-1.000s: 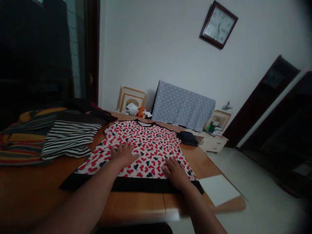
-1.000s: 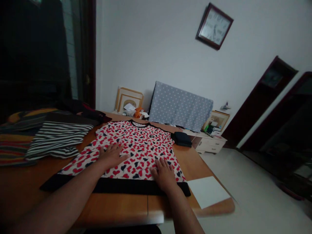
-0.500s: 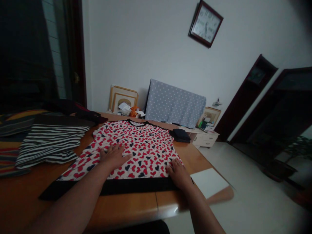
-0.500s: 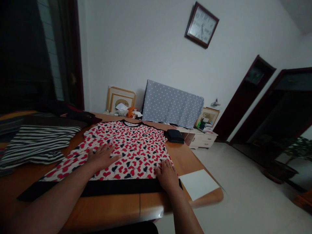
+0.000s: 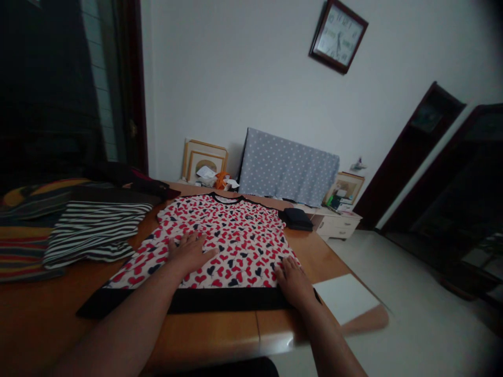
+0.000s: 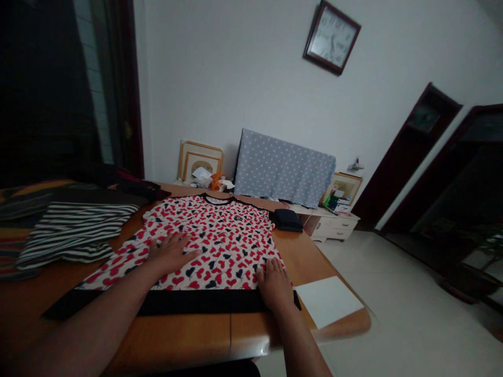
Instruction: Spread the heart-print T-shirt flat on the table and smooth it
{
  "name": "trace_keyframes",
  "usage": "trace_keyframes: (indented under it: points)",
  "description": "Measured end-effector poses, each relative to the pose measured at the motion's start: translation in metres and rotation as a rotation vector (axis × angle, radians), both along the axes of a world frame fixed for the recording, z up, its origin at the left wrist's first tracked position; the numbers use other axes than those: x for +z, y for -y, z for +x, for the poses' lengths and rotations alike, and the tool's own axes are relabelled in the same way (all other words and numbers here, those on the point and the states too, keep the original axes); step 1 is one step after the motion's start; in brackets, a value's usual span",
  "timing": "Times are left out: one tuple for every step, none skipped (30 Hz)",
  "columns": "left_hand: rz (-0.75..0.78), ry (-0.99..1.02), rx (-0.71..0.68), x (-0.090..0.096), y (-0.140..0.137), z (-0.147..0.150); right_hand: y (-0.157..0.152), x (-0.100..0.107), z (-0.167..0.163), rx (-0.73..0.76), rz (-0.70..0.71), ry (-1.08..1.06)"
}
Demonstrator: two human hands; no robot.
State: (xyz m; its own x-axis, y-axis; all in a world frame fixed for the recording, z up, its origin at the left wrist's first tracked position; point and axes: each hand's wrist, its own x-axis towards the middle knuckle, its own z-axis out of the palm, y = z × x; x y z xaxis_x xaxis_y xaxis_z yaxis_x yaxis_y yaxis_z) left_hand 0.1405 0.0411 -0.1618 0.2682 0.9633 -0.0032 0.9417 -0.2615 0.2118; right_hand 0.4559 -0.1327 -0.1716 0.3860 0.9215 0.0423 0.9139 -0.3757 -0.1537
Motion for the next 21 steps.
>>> trace_keyframes:
  points:
    - [-0.002,0.000,-0.003,-0.0007,-0.0004,-0.0005,0.0002,-0.0004,-0.0004,0.000,-0.001,0.003]
    - [-0.002,0.001,-0.005,-0.0013,-0.0007,-0.0010,0.0004,-0.0007,-0.0008,0.000,0.000,0.006]
    - [-0.001,0.003,-0.008,-0.0018,-0.0009,-0.0016,0.0006,-0.0010,-0.0011,-0.001,0.001,0.010]
    - [0.000,0.005,-0.012,-0.0022,-0.0011,-0.0022,0.0007,-0.0014,-0.0013,-0.002,0.002,0.014]
    - [0.001,0.006,-0.015,-0.0025,-0.0013,-0.0027,0.0008,-0.0018,-0.0015,-0.002,0.004,0.017]
    - [0.004,0.006,-0.018,-0.0026,-0.0013,-0.0031,0.0008,-0.0023,-0.0016,-0.001,0.008,0.019]
    - [0.008,0.006,-0.017,-0.0026,-0.0013,-0.0034,0.0008,-0.0027,-0.0017,-0.001,0.012,0.019]
    - [0.012,0.006,-0.015,-0.0024,-0.0012,-0.0036,0.0008,-0.0031,-0.0018,-0.001,0.015,0.018]
    - [0.015,0.009,-0.011,-0.0022,-0.0010,-0.0036,0.0008,-0.0032,-0.0019,-0.001,0.017,0.015]
    - [0.015,0.011,-0.007,-0.0019,-0.0008,-0.0036,0.0008,-0.0032,-0.0021,-0.003,0.020,0.012]
    - [0.011,0.014,-0.005,-0.0016,-0.0007,-0.0035,0.0009,-0.0030,-0.0024,-0.005,0.024,0.008]
    - [0.005,0.016,-0.004,-0.0013,-0.0006,-0.0035,0.0010,-0.0026,-0.0027,-0.007,0.029,0.006]
    - [-0.002,0.016,-0.005,-0.0012,-0.0006,-0.0034,0.0012,-0.0020,-0.0030,-0.007,0.035,0.004]
    - [-0.007,0.016,-0.006,-0.0011,-0.0007,-0.0034,0.0015,-0.0014,-0.0034,-0.007,0.043,0.004]
    - [-0.009,0.014,-0.007,-0.0011,-0.0008,-0.0034,0.0018,-0.0008,-0.0038,-0.005,0.048,0.003]
    - [-0.008,0.011,-0.007,-0.0013,-0.0010,-0.0034,0.0020,-0.0003,-0.0041,-0.002,0.052,0.003]
    - [-0.003,0.009,-0.006,-0.0014,-0.0012,-0.0034,0.0023,0.0002,-0.0044,0.001,0.055,0.003]
    - [0.001,0.007,-0.003,-0.0015,-0.0013,-0.0033,0.0025,0.0006,-0.0047,0.002,0.058,0.003]
    - [0.005,0.006,-0.001,-0.0014,-0.0013,-0.0032,0.0026,0.0010,-0.0050,0.002,0.061,0.003]
    - [0.010,0.005,0.002,-0.0012,-0.0012,-0.0031,0.0026,0.0012,-0.0053,0.000,0.063,0.003]
    - [0.014,0.005,0.004,-0.0008,-0.0009,-0.0029,0.0025,0.0014,-0.0055,-0.002,0.065,0.003]
